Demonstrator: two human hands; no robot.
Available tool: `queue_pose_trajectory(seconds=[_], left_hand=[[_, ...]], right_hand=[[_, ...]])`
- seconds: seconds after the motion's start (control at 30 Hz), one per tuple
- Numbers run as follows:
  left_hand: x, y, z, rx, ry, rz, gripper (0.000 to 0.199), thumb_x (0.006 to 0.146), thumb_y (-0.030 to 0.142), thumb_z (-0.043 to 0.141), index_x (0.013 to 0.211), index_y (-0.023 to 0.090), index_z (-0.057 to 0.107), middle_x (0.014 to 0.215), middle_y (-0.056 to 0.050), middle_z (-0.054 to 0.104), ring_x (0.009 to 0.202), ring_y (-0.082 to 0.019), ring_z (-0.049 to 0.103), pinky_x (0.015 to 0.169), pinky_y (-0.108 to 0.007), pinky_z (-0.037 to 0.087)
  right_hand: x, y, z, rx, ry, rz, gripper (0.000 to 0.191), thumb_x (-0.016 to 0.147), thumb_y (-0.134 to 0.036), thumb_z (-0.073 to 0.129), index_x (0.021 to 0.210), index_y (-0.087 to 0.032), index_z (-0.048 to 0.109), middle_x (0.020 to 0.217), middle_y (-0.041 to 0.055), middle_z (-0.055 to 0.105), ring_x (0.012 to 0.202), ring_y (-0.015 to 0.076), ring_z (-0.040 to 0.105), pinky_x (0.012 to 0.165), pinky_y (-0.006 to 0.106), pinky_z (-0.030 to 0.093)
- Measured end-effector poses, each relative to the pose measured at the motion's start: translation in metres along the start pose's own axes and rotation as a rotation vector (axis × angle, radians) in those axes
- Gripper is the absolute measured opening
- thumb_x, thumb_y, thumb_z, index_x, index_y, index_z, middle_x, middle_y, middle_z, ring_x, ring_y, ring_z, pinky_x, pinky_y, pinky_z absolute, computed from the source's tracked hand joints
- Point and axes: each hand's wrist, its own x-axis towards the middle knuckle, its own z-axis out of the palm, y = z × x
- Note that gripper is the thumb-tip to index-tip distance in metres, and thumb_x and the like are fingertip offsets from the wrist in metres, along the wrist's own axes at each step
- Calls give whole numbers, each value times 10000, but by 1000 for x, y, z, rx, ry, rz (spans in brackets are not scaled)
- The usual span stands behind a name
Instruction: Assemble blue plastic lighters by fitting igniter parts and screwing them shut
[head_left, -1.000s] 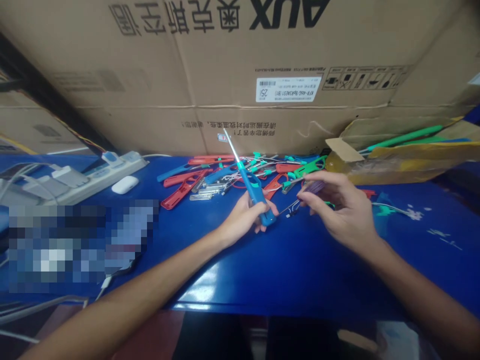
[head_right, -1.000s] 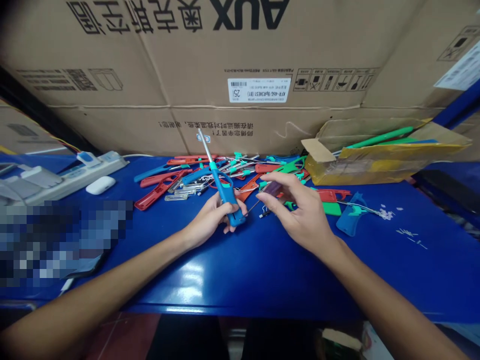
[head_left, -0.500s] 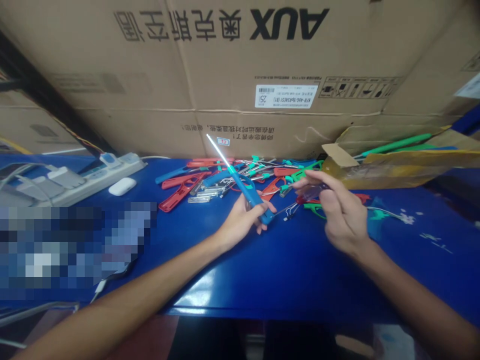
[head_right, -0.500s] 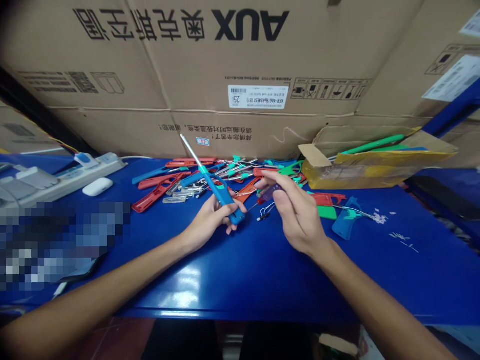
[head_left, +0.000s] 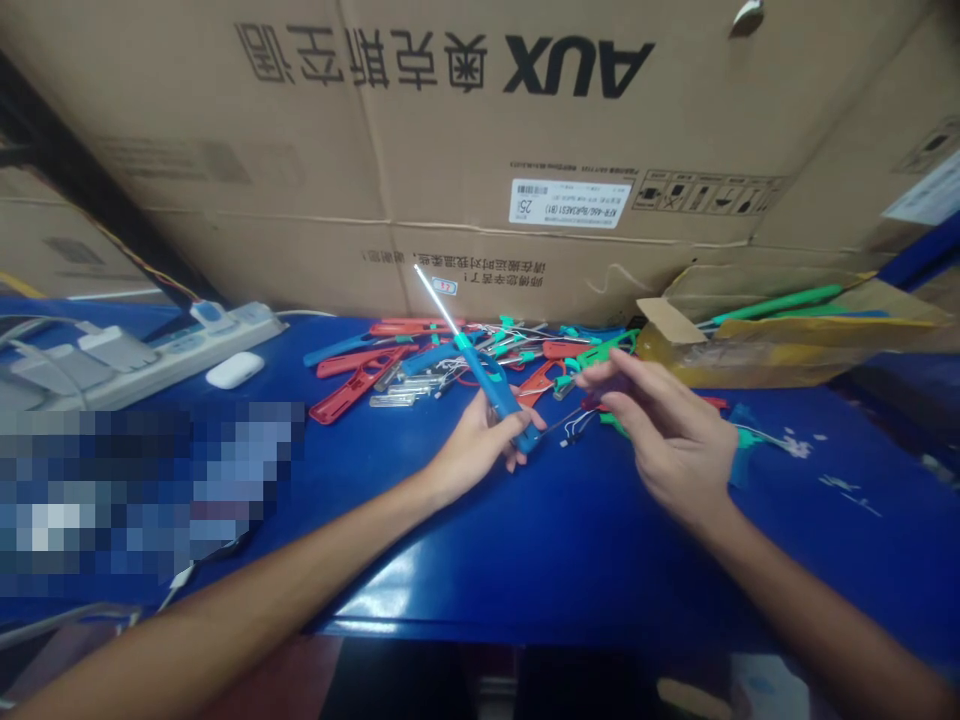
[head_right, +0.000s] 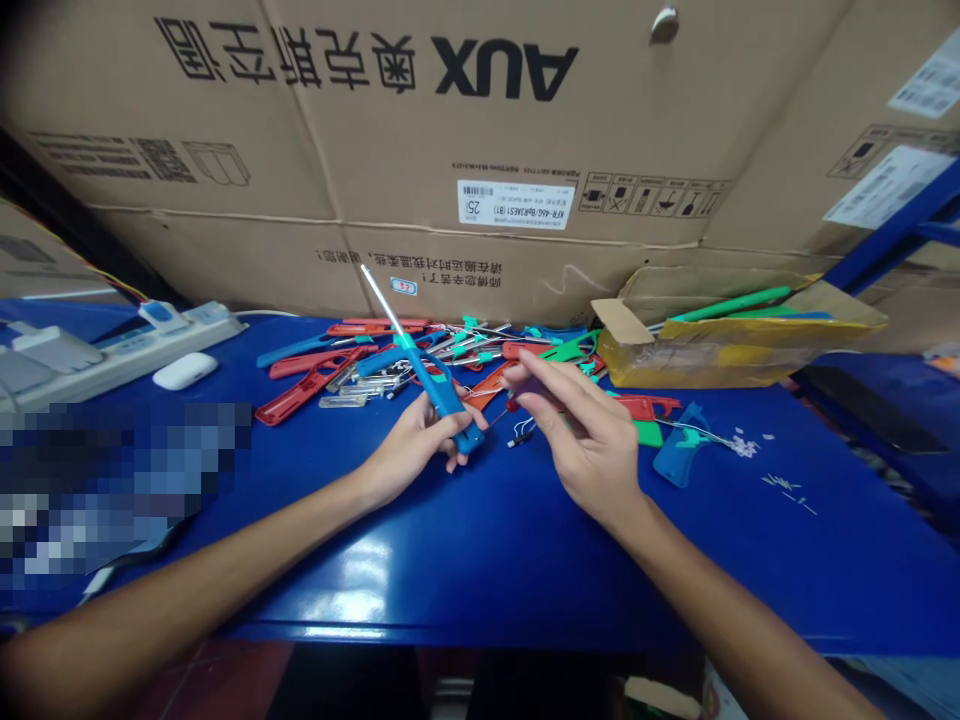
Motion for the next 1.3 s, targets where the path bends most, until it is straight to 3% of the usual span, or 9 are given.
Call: queue_pose_trajectory(seconds=[0.13, 0.33, 0.5, 0.7, 0.8, 0.87, 1.0, 1.13, 1.3], left_hand=[[1, -1, 0, -19, 11, -11, 319, 891, 252, 636, 1101, 179, 408, 933, -46, 714, 492, -97, 619, 426, -219, 473], [2, -2, 0, -8, 1, -4, 325, 895, 309, 655, 1082, 176, 424, 928, -52, 709, 481, -93, 606, 412, -214, 458], [2, -3, -1, -5, 12, -11, 356, 883, 353, 686, 1055, 176, 428, 920, -51, 706, 483, -91, 605, 407, -206, 451], [2, -3, -1, 26, 0, 4, 390, 874, 374, 706, 1077, 173, 440, 902, -51, 708, 474, -93, 600, 396, -200, 442], [2, -2, -1, 34, 29, 0, 400, 881, 399, 703, 1101, 173, 457, 904, -50, 706, 475, -89, 597, 399, -196, 438], [1, -1, -1, 24, 68, 21, 405, 891, 442, 687, 1110, 174, 477, 891, -40, 698, 463, -80, 579, 381, -184, 404], [0, 3, -4, 52, 183, 116, 390, 924, 541, 617, 1052, 179, 553, 753, 20, 642, 417, -55, 483, 347, -175, 316], [-4, 9, -7, 137, 298, 215, 393, 983, 566, 504, 913, 188, 585, 601, 48, 557, 411, -72, 413, 370, -199, 314], [-6, 12, -10, 125, 381, 291, 423, 1033, 541, 405, 893, 191, 598, 507, 51, 465, 451, -98, 393, 454, -222, 316]], right_hand=[[0, 1, -3, -88, 82, -91, 411, 850, -150, 754, 1202, -359, 713, 1001, 11, 754, 905, 226, 712, 854, 457, 606], [4, -2, -3, -43, -66, 94, 419, 972, -179, 588, 1357, -344, 606, 1265, 46, 679, 1092, 231, 679, 964, 462, 566], [6, 0, -4, -137, 35, 37, 285, 878, -205, 739, 1136, -326, 732, 953, 16, 682, 899, 197, 674, 927, 421, 554], [10, 7, -11, -75, -165, 167, 407, 999, -288, 557, 1406, -301, 561, 1157, 52, 708, 1053, 219, 673, 946, 431, 544], [12, 12, -12, -85, -89, 201, 191, 914, -340, 695, 1088, -262, 706, 945, 19, 736, 827, 193, 693, 792, 358, 566], [13, 14, -13, -121, -76, 223, 149, 897, -366, 712, 852, -228, 678, 776, 0, 713, 673, 163, 662, 656, 296, 539], [12, 15, -11, -100, -249, 250, 247, 974, -369, 592, 788, -210, 627, 699, -4, 693, 557, 131, 623, 555, 253, 499], [5, 10, -7, -68, -448, 161, 112, 955, -326, 628, 950, -216, 652, 855, 15, 727, 720, 148, 694, 672, 254, 547], [-5, 0, 1, -73, -456, 98, 109, 952, -323, 646, 994, -226, 669, 909, 28, 756, 785, 164, 719, 671, 246, 544]])
